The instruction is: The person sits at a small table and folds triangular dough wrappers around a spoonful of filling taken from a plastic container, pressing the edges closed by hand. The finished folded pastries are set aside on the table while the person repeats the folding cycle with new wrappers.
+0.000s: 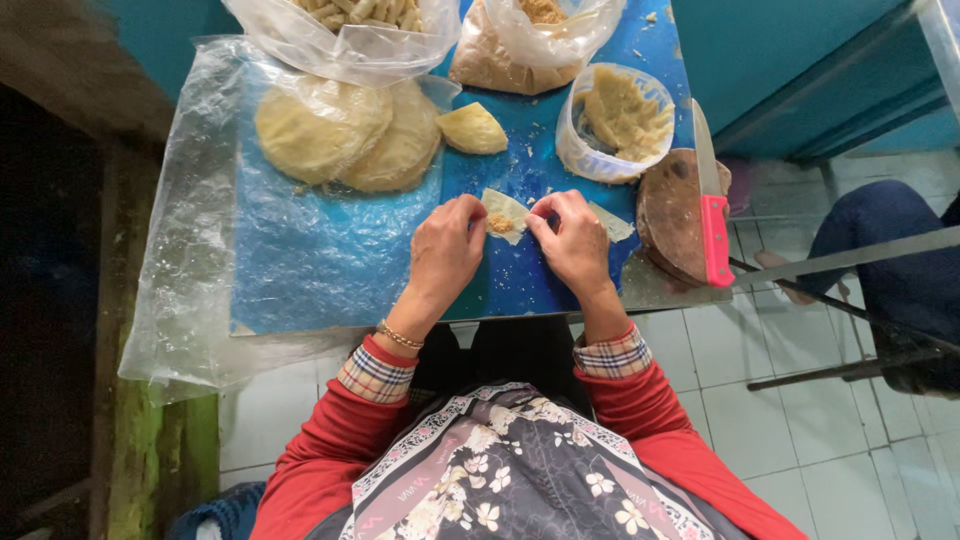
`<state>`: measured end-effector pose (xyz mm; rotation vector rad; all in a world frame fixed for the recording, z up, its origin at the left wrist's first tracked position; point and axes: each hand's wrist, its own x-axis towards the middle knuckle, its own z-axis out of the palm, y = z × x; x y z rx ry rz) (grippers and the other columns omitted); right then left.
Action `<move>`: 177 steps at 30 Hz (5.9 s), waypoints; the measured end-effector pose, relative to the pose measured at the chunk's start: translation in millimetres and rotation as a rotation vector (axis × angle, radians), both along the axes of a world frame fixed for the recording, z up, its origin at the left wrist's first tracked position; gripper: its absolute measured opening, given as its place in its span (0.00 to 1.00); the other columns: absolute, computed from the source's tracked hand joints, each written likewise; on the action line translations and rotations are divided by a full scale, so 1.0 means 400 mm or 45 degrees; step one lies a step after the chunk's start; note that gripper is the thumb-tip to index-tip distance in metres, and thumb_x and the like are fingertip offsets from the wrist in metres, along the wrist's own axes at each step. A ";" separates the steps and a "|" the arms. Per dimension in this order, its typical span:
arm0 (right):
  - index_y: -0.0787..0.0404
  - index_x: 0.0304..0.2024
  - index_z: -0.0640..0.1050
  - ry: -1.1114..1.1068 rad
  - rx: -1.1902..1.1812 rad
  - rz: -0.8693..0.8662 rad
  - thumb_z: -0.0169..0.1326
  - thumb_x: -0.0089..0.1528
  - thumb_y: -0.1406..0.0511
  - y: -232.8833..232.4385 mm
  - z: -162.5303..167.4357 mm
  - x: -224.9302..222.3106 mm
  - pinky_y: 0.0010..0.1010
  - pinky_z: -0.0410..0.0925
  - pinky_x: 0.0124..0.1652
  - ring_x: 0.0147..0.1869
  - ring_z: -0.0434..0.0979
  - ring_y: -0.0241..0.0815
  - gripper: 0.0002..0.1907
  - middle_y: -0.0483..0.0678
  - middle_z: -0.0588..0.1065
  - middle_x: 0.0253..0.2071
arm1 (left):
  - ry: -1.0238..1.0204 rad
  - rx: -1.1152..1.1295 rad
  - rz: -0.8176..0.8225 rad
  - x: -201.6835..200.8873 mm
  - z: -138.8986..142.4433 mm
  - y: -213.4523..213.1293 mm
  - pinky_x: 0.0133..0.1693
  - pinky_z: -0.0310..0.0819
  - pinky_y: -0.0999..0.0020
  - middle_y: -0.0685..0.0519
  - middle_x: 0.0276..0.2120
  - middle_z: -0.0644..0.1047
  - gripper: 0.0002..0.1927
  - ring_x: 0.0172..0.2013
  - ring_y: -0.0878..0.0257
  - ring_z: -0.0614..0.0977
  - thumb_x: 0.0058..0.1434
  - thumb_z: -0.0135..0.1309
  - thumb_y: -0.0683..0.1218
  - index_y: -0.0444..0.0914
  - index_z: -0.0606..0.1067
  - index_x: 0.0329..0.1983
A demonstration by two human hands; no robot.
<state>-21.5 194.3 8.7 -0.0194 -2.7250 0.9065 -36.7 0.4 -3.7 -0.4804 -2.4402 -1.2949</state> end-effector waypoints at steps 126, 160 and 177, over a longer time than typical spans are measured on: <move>0.59 0.57 0.78 0.650 0.614 0.558 0.59 0.71 0.66 -0.079 0.330 -0.248 0.43 0.70 0.51 0.53 0.78 0.56 0.12 0.53 0.79 0.50 | -0.071 0.272 -0.018 0.047 0.034 -0.057 0.37 0.75 0.57 0.48 0.37 0.77 0.08 0.37 0.48 0.81 0.67 0.52 0.39 0.38 0.77 0.48; 0.58 0.40 0.81 0.411 0.371 0.621 0.65 0.62 0.65 -0.039 0.053 -0.280 0.40 0.71 0.46 0.47 0.78 0.52 0.07 0.48 0.79 0.41 | -0.129 0.363 -0.013 0.031 0.039 -0.056 0.33 0.75 0.62 0.49 0.35 0.80 0.06 0.29 0.55 0.82 0.66 0.55 0.42 0.39 0.80 0.43; 0.60 0.43 0.86 -0.382 0.054 0.455 0.62 0.60 0.59 -0.001 -0.011 -0.513 0.28 0.71 0.39 0.36 0.78 0.33 0.13 0.45 0.82 0.34 | -0.070 0.349 0.037 0.023 0.004 -0.058 0.39 0.77 0.58 0.49 0.37 0.80 0.05 0.37 0.49 0.83 0.66 0.54 0.42 0.39 0.79 0.42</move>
